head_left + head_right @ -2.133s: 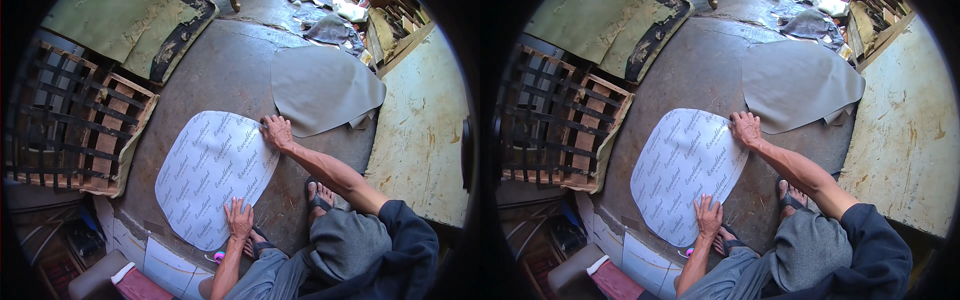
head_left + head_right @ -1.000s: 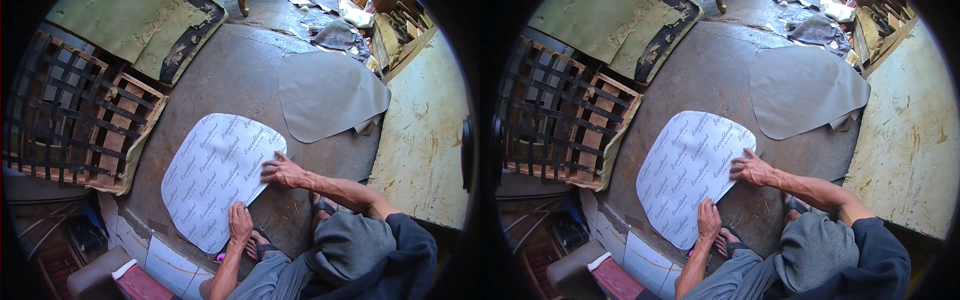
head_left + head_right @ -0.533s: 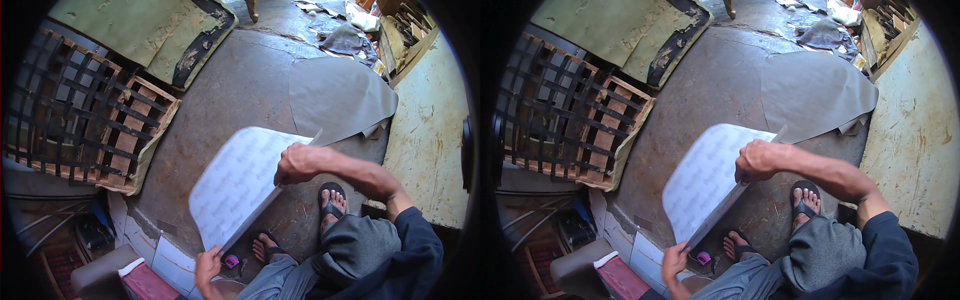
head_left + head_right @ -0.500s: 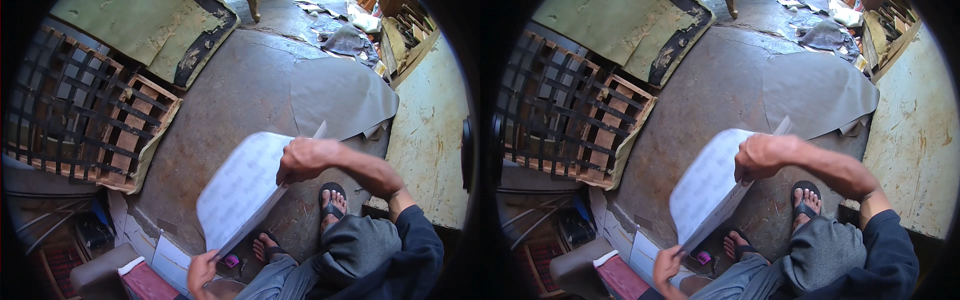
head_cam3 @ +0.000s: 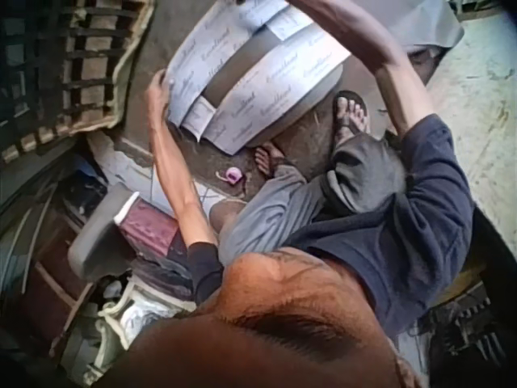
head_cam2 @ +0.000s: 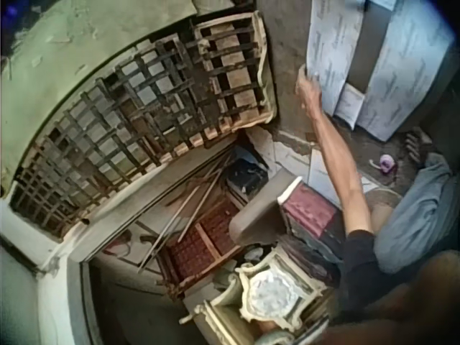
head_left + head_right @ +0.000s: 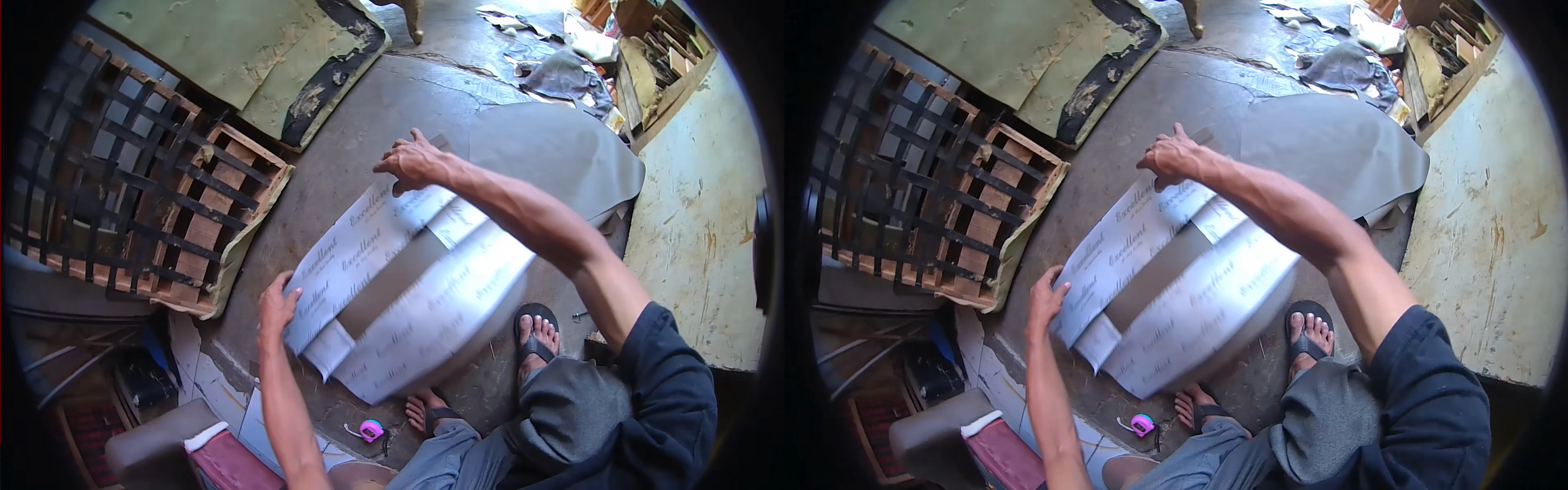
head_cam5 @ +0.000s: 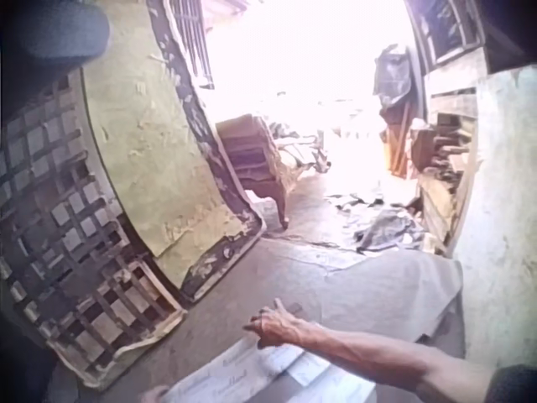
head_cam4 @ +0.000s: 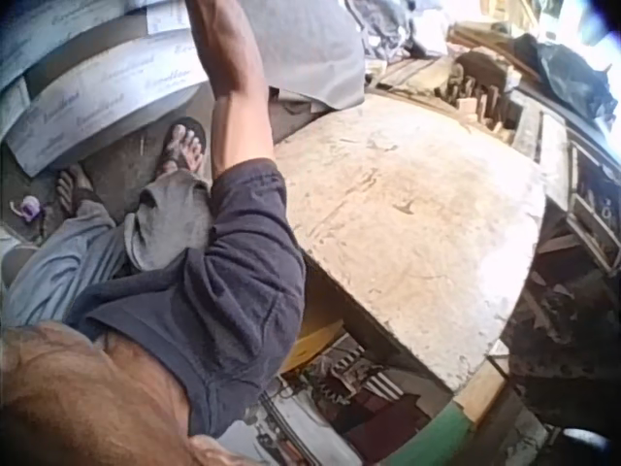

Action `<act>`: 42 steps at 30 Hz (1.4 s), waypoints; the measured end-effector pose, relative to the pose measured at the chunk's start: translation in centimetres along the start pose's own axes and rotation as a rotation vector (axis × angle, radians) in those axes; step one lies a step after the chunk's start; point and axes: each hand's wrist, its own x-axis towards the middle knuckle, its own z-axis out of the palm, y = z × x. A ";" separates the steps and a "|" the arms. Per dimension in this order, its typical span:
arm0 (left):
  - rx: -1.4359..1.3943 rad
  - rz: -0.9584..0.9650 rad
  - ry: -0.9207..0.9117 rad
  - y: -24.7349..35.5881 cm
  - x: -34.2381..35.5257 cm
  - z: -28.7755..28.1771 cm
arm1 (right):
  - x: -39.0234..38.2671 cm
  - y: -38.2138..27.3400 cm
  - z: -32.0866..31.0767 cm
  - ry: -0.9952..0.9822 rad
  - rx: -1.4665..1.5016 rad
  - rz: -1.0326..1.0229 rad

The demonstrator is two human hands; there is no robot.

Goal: The person positions and aligns several paper patterns onto a piece of brown fabric on the floor, marks the fabric around the templates, and then cuts out a section of the fabric using orange shears.

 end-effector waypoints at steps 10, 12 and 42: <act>0.008 -0.304 0.593 -8.7 -13.6 18.4 | -18.2 0.1 10.1 0.158 0.490 0.626; -0.310 -0.645 0.705 -11.0 -14.8 20.4 | -19.3 0.7 12.0 0.143 0.513 0.729; -0.973 -0.750 0.743 -11.5 -12.6 20.2 | -19.5 1.4 17.1 0.381 0.725 0.943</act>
